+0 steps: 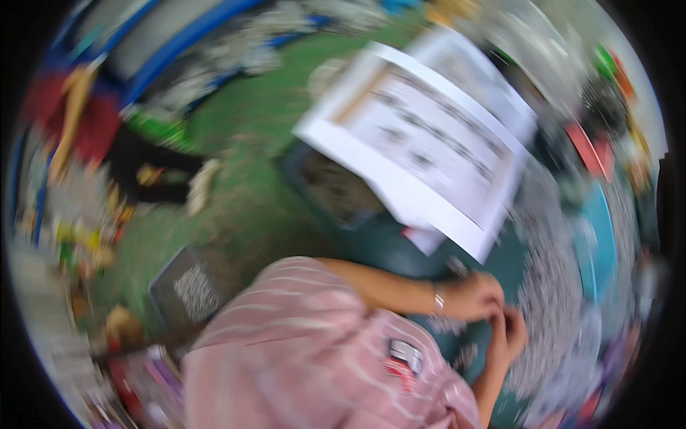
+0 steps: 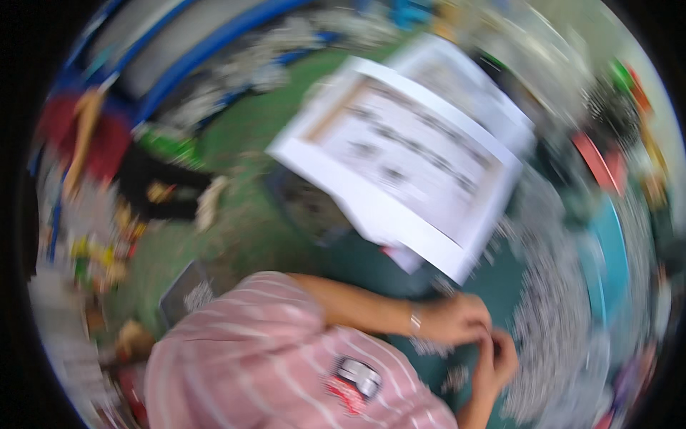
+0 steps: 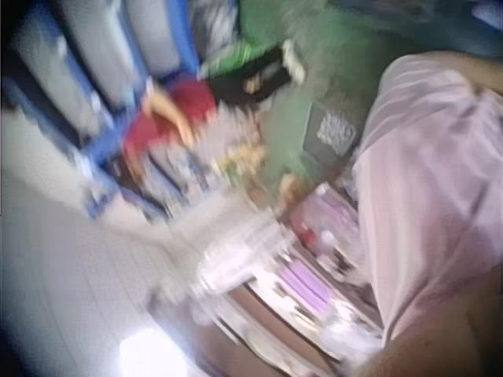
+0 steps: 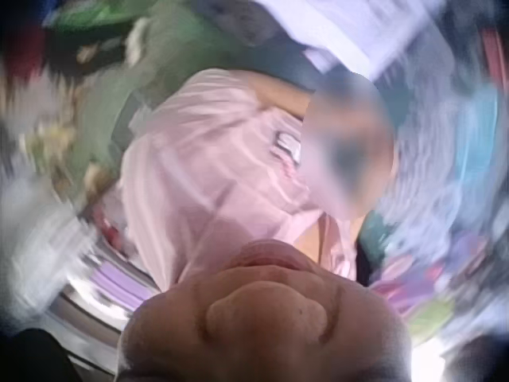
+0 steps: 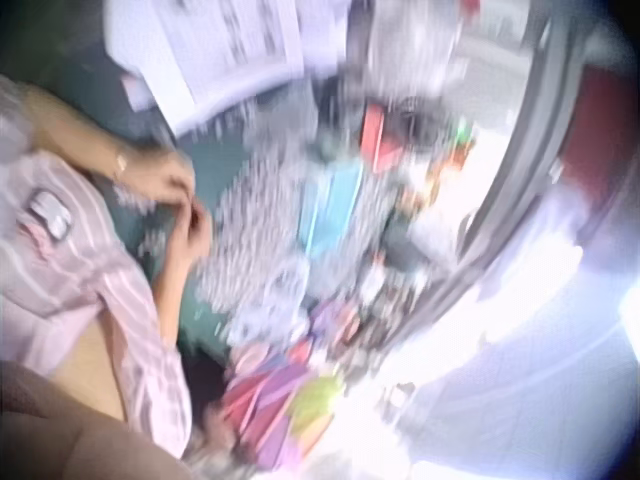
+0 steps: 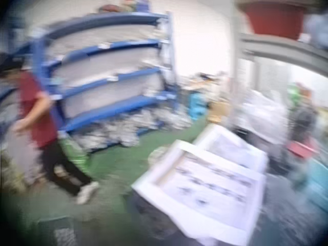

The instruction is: The person sorts through a pile of small metal components by hand on a green table, gathering them into groups and placing them into clear plastic bags. They then move to another workstation to sift through another pile of hardware.

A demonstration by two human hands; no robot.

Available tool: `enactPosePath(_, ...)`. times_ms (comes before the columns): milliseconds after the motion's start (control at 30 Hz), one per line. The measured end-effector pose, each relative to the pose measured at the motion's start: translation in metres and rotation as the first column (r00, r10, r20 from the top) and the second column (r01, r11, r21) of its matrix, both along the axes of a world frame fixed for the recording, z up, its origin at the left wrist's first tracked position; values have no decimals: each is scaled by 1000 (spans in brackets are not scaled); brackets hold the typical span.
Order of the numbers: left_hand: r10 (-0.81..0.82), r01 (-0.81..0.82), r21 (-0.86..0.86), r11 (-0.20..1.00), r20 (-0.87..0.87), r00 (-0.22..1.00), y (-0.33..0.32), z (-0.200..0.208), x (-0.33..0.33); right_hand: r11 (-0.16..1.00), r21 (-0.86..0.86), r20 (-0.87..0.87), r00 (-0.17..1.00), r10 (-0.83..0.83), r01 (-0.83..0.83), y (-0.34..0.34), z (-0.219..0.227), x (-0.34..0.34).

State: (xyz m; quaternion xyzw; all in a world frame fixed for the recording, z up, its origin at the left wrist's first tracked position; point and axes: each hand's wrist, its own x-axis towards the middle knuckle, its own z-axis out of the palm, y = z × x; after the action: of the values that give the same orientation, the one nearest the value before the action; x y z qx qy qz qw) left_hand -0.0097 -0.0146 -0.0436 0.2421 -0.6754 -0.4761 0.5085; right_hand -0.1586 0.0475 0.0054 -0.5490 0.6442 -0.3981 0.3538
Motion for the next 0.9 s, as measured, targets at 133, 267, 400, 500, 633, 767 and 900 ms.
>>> enactPosePath(133,-89,65,228,971,100,991,1,10,4,994,104,141,989,-46,32,-1,11,5)
enactPosePath(267,-195,165,259,952,96,976,-4,15,9,991,134,518,851,-92,26,0,0,6)
enactPosePath(400,-240,209,307,929,67,969,1,12,8,988,154,545,832,-101,19,8,-5,6)
enactPosePath(500,-249,218,304,927,68,966,5,10,8,987,154,479,870,-120,51,13,-6,8)
enactPosePath(633,-292,257,350,901,50,955,5,8,8,983,-183,-81,997,-13,-2,14,-3,6)
enactPosePath(767,-251,231,220,948,66,966,0,11,7,945,-327,-234,967,-103,22,11,-2,-8)
enactPosePath(900,-178,153,330,931,44,983,-1,10,7,957,-235,-424,867,-260,172,18,-8,-51)
